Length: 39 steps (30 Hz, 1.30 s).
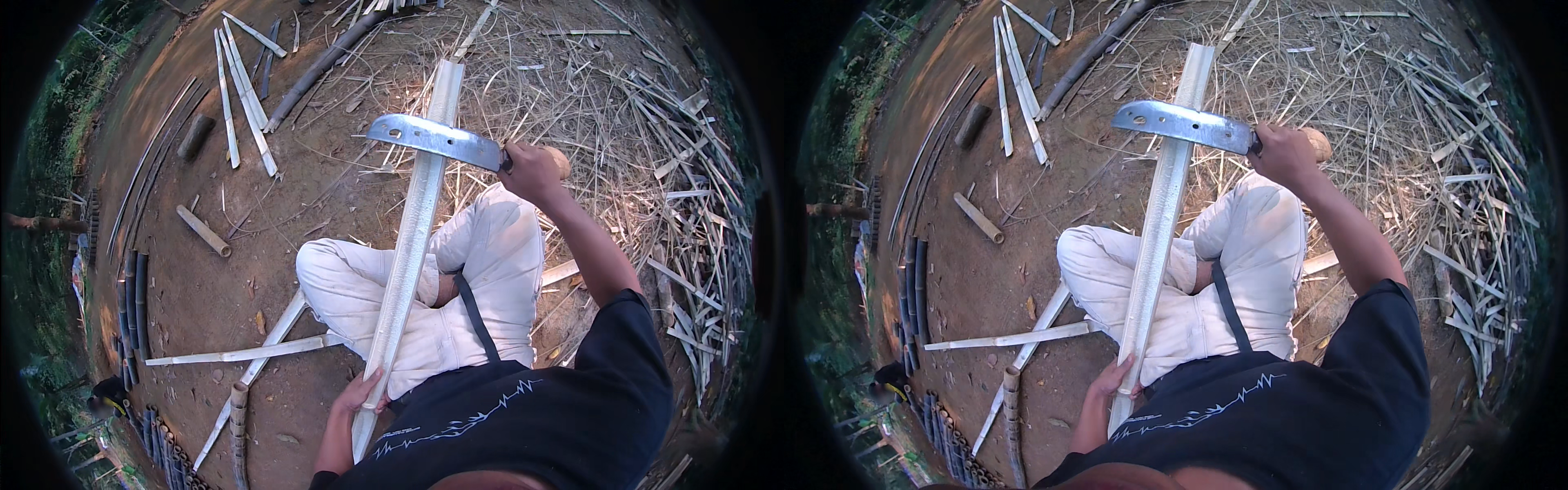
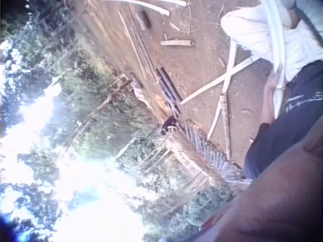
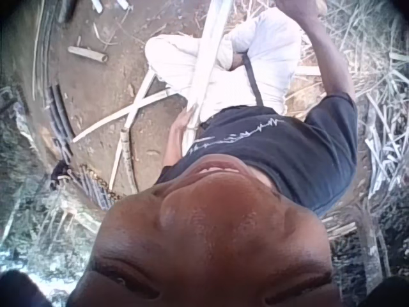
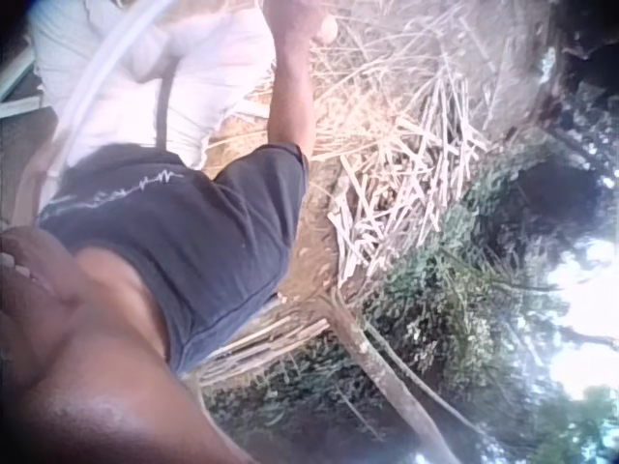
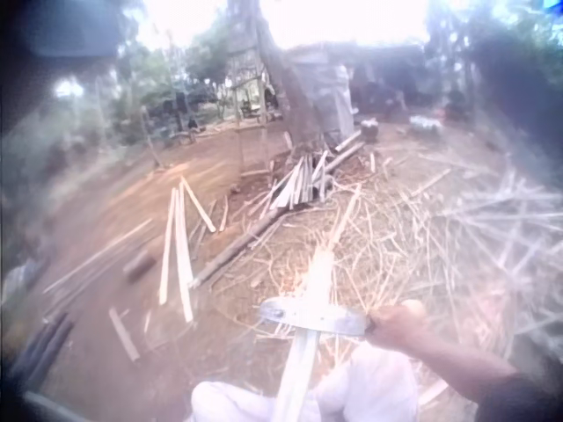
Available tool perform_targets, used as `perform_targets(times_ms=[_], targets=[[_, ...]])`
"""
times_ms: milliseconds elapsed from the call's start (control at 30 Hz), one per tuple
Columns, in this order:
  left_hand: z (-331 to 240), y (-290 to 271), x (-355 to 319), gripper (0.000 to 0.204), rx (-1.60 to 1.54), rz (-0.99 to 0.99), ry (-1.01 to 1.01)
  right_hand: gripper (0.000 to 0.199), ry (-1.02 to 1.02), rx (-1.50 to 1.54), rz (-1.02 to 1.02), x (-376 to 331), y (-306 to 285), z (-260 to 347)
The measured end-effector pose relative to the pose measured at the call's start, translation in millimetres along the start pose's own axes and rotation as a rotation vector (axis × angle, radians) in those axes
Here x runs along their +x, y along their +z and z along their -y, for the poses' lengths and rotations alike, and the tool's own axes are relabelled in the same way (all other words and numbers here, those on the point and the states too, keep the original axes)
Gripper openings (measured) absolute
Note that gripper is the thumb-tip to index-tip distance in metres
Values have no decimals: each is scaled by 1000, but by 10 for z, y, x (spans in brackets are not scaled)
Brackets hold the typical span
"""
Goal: The person shaves and smooths a long piece of split bamboo using a large blade, repeatedly drawing the blade along the length of the material.
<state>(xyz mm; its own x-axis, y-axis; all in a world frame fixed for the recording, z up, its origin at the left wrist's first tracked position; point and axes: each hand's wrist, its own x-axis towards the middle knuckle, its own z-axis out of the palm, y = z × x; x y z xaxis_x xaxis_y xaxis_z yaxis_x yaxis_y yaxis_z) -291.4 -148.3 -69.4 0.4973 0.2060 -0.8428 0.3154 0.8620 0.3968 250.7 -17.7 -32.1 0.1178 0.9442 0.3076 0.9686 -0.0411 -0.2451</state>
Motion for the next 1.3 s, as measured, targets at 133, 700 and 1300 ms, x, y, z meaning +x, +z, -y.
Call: perform_targets(times_ms=[133, 700, 1300], targets=[[-9, 99, -96, 40, -56, 55, -50, 20, -297, -92, -103, -30, -5, 105], [124, -168, 75, 30, -42, 105, -90, 25, 91, -117, 148, 333, 2, -220], [128, 11, -224, 33, -52, -129, -46, 23, 170, -8, -212, -209, 405, -431]])
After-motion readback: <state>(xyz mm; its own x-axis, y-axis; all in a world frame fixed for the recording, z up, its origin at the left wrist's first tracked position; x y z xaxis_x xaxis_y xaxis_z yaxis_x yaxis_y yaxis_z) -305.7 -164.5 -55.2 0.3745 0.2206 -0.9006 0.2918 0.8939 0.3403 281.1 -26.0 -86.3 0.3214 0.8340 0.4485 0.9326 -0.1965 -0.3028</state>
